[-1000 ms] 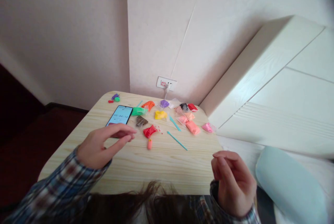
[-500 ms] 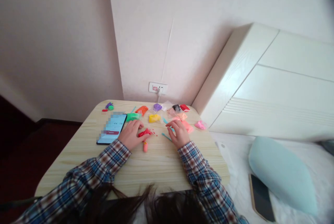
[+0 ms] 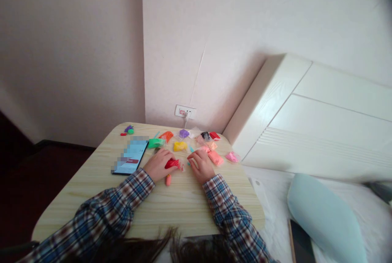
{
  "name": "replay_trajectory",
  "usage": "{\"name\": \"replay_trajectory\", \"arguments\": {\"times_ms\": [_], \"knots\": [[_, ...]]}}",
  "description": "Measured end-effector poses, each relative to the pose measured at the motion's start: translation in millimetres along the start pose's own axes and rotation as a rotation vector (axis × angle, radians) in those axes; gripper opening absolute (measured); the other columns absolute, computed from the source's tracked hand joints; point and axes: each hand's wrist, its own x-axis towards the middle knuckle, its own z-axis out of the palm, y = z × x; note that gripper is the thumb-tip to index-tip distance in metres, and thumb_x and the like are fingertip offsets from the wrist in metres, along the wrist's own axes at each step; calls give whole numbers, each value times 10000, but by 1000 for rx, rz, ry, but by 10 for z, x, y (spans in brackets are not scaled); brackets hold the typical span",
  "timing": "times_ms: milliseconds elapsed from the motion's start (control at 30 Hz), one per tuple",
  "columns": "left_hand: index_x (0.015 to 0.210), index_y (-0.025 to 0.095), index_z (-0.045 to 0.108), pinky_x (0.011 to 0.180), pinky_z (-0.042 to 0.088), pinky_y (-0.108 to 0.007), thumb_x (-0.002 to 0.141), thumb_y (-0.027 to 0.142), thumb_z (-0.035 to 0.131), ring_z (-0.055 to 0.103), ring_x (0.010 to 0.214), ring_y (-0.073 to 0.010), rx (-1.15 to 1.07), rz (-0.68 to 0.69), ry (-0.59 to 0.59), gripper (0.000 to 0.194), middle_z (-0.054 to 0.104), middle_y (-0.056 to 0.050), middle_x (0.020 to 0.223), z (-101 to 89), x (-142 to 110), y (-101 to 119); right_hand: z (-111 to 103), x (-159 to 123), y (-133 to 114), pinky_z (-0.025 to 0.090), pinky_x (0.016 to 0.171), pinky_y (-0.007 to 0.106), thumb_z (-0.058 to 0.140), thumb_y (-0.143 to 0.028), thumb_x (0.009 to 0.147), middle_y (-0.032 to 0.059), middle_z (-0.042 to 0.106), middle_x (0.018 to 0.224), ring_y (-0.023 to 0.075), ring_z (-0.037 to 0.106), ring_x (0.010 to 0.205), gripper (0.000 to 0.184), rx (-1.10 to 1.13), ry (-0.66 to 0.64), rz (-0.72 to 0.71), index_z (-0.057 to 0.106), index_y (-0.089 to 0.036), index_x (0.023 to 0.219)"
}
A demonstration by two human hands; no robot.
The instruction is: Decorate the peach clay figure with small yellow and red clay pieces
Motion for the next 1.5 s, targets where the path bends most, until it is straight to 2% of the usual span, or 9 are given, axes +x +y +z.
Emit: {"name": "replay_trajectory", "arguments": {"times_ms": [133, 300, 467, 667, 833, 1033, 1133, 1300, 1500], "knots": [[896, 172, 672, 881, 453, -399, 724, 321, 691, 541, 939, -252, -8, -6, 12, 229, 651, -63, 922, -9, -45, -49, 39, -46, 56, 407, 855, 385, 433, -171, 865, 74, 597, 906, 204, 537, 893, 178, 13, -23, -4, 609, -193, 871], [887, 151, 661, 869, 457, -409, 759, 321, 652, 546, 923, -256, -16, -46, 105, 213, 648, -79, 906, -24, -49, -116, 78, -90, 111, 382, 869, 397, 505, -151, 809, 77, 586, 958, 215, 520, 929, 141, 25, -59, -1, 615, -192, 885], [923, 150, 643, 844, 467, -407, 774, 319, 626, 562, 915, -253, -39, -81, 168, 225, 651, -80, 917, -21, -43, -168, 102, -76, 58, 323, 919, 410, 565, -218, 818, 65, 589, 1015, 216, 507, 987, 114, 48, -134, -1, 636, -211, 907], [895, 150, 635, 800, 476, -383, 779, 328, 613, 579, 852, -235, -77, -66, 183, 214, 653, -69, 864, -7, -50, -142, 132, -32, -48, 300, 901, 409, 635, -225, 782, 52, 586, 1044, 223, 505, 1030, 119, 87, -205, 61, 627, -215, 900], [885, 140, 612, 756, 483, -364, 757, 271, 618, 585, 828, -230, -107, -50, 193, 183, 649, -74, 851, -15, -51, -79, 148, -9, -71, 300, 892, 409, 616, -208, 794, 51, 587, 1042, 221, 505, 1035, 45, 118, -211, 125, 615, -203, 839], [869, 156, 553, 692, 488, -332, 719, 208, 631, 577, 827, -222, -132, -70, 239, 177, 631, -75, 878, -24, -62, -55, 161, 4, -53, 302, 915, 432, 617, -207, 791, 55, 610, 998, 226, 519, 1000, 18, 152, -174, 133, 609, -197, 779], [866, 166, 540, 682, 489, -320, 710, 206, 641, 578, 827, -214, -144, -80, 251, 190, 625, -64, 876, -18, -62, -52, 145, 7, -19, 334, 914, 425, 583, -209, 806, 54, 629, 940, 218, 538, 957, 31, 183, -131, 124, 594, -197, 780], [866, 178, 532, 689, 495, -304, 709, 245, 664, 588, 800, -195, -152, -100, 240, 216, 631, -45, 874, 2, -68, -81, 118, 0, 23, 459, 734, 327, 497, -226, 836, 40, 628, 797, 177, 572, 772, 80, 270, -76, 122, 557, -198, 791], [991, 159, 555, 726, 491, -351, 693, 297, 692, 589, 780, -216, -82, -126, 170, 356, 621, -45, 822, 88, -98, -192, 121, -36, 4, 494, 693, 328, 496, -219, 804, 46, 632, 802, 178, 589, 747, 98, 337, -41, 119, 559, -196, 875]]}}
